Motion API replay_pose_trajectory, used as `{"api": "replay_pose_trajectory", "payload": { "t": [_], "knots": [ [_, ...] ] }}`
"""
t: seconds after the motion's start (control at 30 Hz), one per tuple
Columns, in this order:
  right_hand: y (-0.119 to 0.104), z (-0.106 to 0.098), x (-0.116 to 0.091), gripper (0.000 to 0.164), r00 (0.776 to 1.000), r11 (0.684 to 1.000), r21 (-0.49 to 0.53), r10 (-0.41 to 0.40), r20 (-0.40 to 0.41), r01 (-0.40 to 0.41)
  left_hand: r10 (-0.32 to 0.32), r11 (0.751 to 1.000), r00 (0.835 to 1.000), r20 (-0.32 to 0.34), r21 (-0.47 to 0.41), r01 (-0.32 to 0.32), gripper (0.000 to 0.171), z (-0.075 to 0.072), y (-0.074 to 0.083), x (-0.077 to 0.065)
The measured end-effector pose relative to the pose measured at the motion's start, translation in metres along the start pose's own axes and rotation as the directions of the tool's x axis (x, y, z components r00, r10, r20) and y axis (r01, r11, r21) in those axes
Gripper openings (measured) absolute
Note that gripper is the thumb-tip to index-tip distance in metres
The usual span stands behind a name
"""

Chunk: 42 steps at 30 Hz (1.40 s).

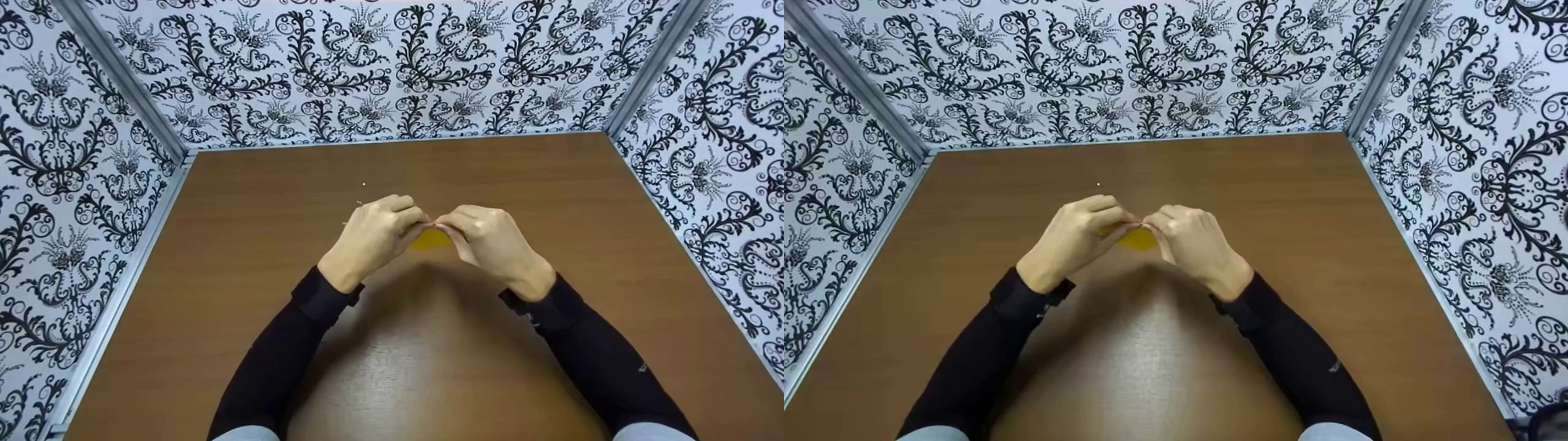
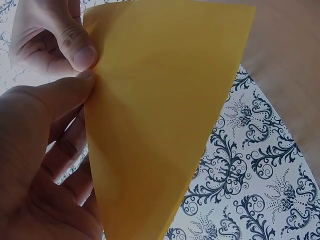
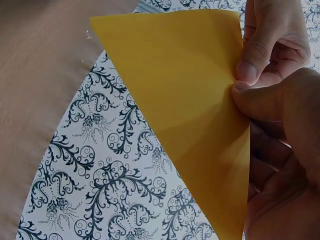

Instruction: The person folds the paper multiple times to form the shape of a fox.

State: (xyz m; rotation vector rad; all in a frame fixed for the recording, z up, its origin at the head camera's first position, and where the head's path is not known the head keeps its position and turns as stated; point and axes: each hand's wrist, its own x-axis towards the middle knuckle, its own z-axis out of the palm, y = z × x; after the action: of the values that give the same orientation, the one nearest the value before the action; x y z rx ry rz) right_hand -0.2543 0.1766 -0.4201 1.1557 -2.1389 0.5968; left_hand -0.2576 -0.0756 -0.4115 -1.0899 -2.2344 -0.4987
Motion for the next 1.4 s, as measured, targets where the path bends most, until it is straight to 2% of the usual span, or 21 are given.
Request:
{"api": "replay_pose_trajectory", "payload": {
  "t": [0.23, 0.63, 0.97, 1.17, 1.4],
  "knots": [
    [0.005, -0.005, 0.001, 0.008, 1.0, 1.0, 0.029, 0.003, -0.003, -0.003, 0.002, 1.0, 1.0, 0.013, -0.012, -0.002, 0.016, -0.006, -0.007, 0.001],
    [0.019, -0.02, -0.001, 0.007, 0.997, 0.997, 0.027, 0.078, -0.015, -0.077, -0.118, 0.991, 0.993, -0.009, -0.068, 0.117, 0.013, -0.03, -0.034, -0.004],
    [0.024, -0.025, -0.002, 0.005, 0.993, 0.993, 0.002, 0.116, 0.01, -0.116, -0.182, 0.981, 0.983, -0.02, -0.066, 0.18, 0.012, -0.04, -0.051, -0.009],
    [0.029, -0.027, -0.002, 0.006, 0.992, 0.992, 0.006, 0.127, 0.002, -0.127, -0.202, 0.979, 0.978, -0.049, -0.048, 0.2, 0.008, -0.047, -0.062, -0.013],
    [0.036, -0.034, -0.005, 0.008, 0.983, 0.983, -0.006, 0.184, -0.015, -0.184, -0.234, 0.972, 0.965, -0.115, -0.026, 0.232, 0.005, -0.053, -0.069, -0.016]
  ]
}}
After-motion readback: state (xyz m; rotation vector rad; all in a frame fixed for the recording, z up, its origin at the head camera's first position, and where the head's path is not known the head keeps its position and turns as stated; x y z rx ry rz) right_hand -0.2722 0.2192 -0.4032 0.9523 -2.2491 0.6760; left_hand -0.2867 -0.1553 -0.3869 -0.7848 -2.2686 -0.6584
